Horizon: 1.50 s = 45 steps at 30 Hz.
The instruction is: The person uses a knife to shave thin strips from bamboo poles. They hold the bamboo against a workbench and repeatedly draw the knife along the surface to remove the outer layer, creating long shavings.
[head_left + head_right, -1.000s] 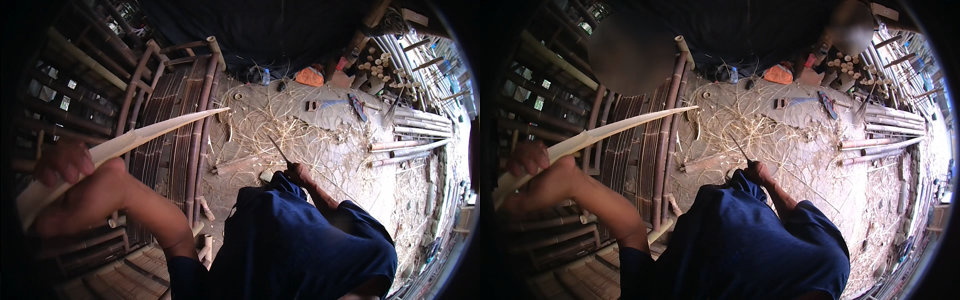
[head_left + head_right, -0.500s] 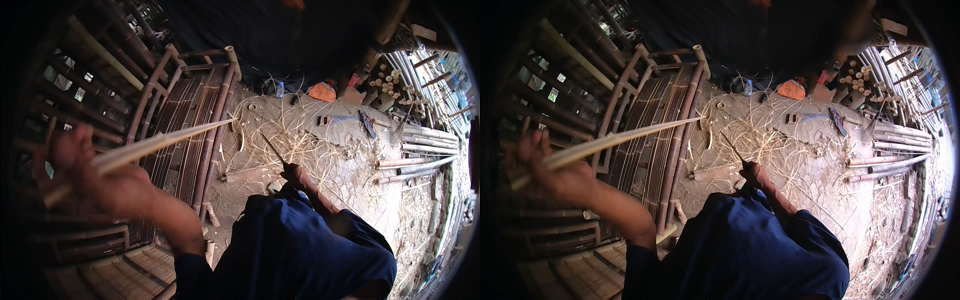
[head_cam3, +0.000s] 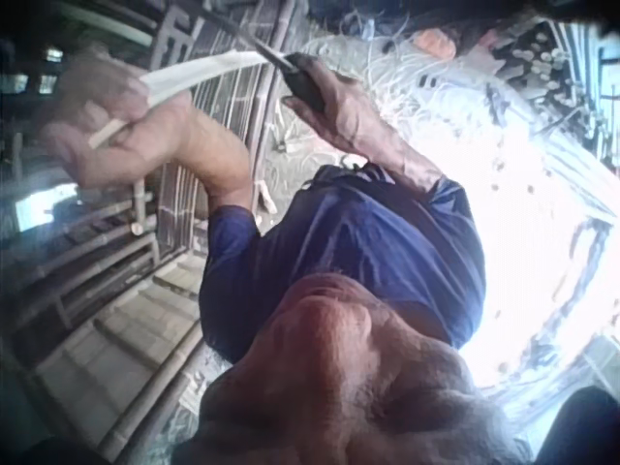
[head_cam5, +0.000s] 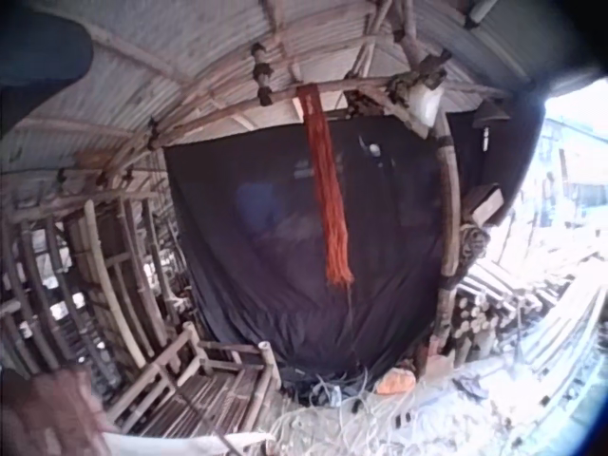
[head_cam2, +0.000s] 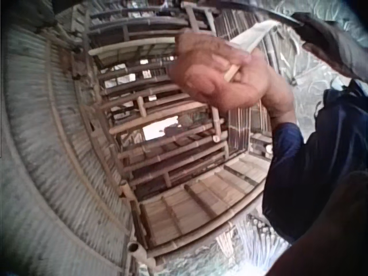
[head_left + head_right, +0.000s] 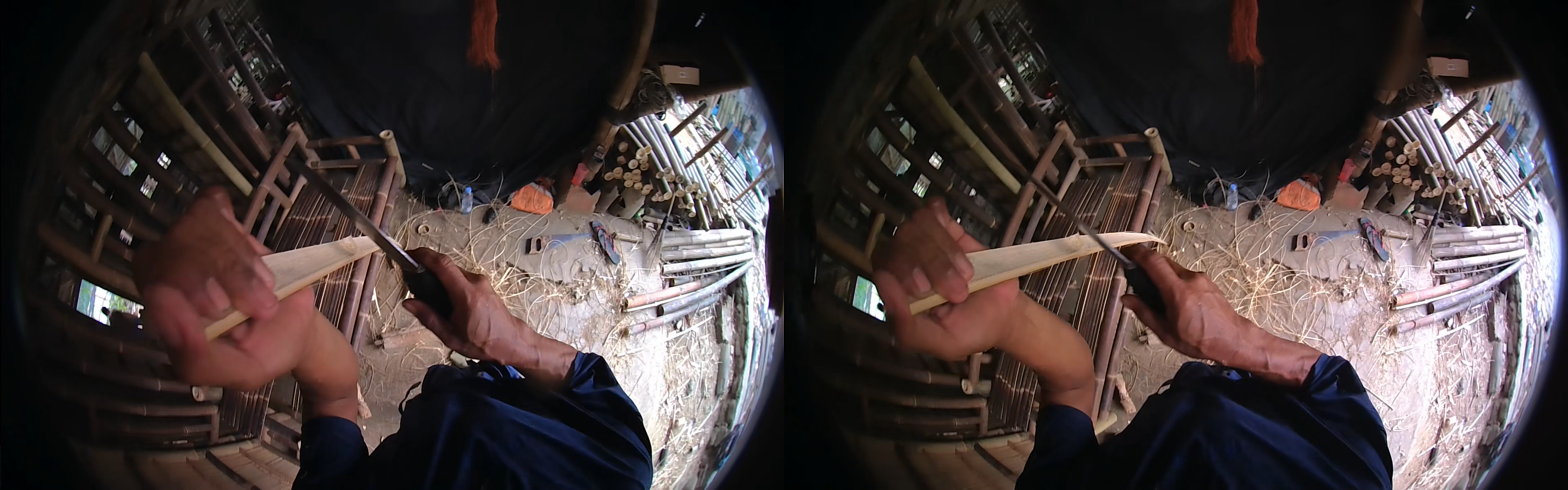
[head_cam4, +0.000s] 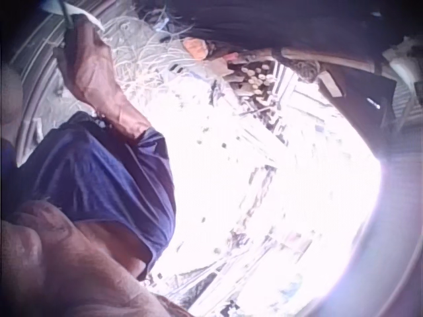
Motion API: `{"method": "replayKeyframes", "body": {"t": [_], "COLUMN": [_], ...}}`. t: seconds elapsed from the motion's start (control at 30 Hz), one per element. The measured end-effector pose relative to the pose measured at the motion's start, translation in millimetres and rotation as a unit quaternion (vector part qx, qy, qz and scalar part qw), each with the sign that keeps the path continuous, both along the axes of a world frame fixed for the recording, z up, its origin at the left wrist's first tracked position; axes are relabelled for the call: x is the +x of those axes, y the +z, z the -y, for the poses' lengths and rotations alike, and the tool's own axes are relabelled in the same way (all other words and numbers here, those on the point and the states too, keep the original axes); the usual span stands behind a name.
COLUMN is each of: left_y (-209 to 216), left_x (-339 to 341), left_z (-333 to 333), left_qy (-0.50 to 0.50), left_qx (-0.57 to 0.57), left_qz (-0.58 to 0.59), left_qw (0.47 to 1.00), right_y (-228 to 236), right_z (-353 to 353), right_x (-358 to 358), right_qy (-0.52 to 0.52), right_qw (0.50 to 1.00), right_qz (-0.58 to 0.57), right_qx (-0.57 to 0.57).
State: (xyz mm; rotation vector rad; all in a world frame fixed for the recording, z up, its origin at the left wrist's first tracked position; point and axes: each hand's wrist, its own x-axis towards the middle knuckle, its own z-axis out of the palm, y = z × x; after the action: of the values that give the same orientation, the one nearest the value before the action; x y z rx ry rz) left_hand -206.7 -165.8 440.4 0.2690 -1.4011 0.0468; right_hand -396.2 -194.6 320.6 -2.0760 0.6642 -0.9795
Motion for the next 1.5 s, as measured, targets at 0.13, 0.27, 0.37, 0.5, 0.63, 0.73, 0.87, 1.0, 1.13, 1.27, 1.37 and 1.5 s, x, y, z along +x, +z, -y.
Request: {"method": "replayKeyframes", "body": {"t": [0.13, 0.27, 0.37, 0.5, 0.63, 0.73, 0.87, 1.0, 1.13, 1.27, 1.37, 1.5], "left_y": [7, 9, 13, 17, 17, 16, 18, 24, 16, 18, 22, 9], "left_x": [-13, -36, -32, -32, -31, -43, -28, -32, -21, -9, -16, 24], "left_z": [19, 37, 45, 49, 55, 49, 37, 39, 26, 13, 12, -4], "left_qy": [0.011, -0.021, -0.01, -0.043, -0.059, 0.005, -0.021, 0.008, -0.024, 0.039, 0.053, 0.076], "left_qx": [0.007, -0.003, 0.01, -0.004, -0.03, -0.013, 0.038, 0.001, 0.048, 0.044, 0.03, 0.004], "left_qz": [-0.002, -0.067, -0.02, -0.038, -0.055, -0.047, -0.021, -0.051, -0.062, -0.072, -0.055, -0.067], "left_qw": [1.0, 0.998, 1.0, 0.998, 0.996, 0.999, 0.999, 0.999, 0.997, 0.996, 0.997, 0.995], "right_y": [37, 2, 9, 49, 6, 5, 45, -39, -65, -23, -103, -288], "right_z": [-4, 19, 24, 8, 20, 31, -6, 13, 33, -33, 19, 39], "right_x": [2, 15, 8, 1, 14, 8, -1, 28, 28, 45, 54, 43], "right_qy": [-0.03, -0.09, -0.08, -0.112, -0.129, -0.109, -0.145, -0.117, -0.12, -0.115, -0.132, -0.084], "right_qw": [0.994, 0.989, 0.994, 0.979, 0.985, 0.989, 0.985, 0.985, 0.983, 0.991, 0.971, 0.93], "right_qz": [0.045, -0.104, -0.066, 0.111, -0.109, -0.086, 0.087, -0.102, -0.069, 0.045, -0.182, -0.356], "right_qx": [-0.09, -0.05, -0.04, -0.126, -0.026, -0.039, -0.037, -0.071, -0.122, -0.041, -0.08, -0.025]}}
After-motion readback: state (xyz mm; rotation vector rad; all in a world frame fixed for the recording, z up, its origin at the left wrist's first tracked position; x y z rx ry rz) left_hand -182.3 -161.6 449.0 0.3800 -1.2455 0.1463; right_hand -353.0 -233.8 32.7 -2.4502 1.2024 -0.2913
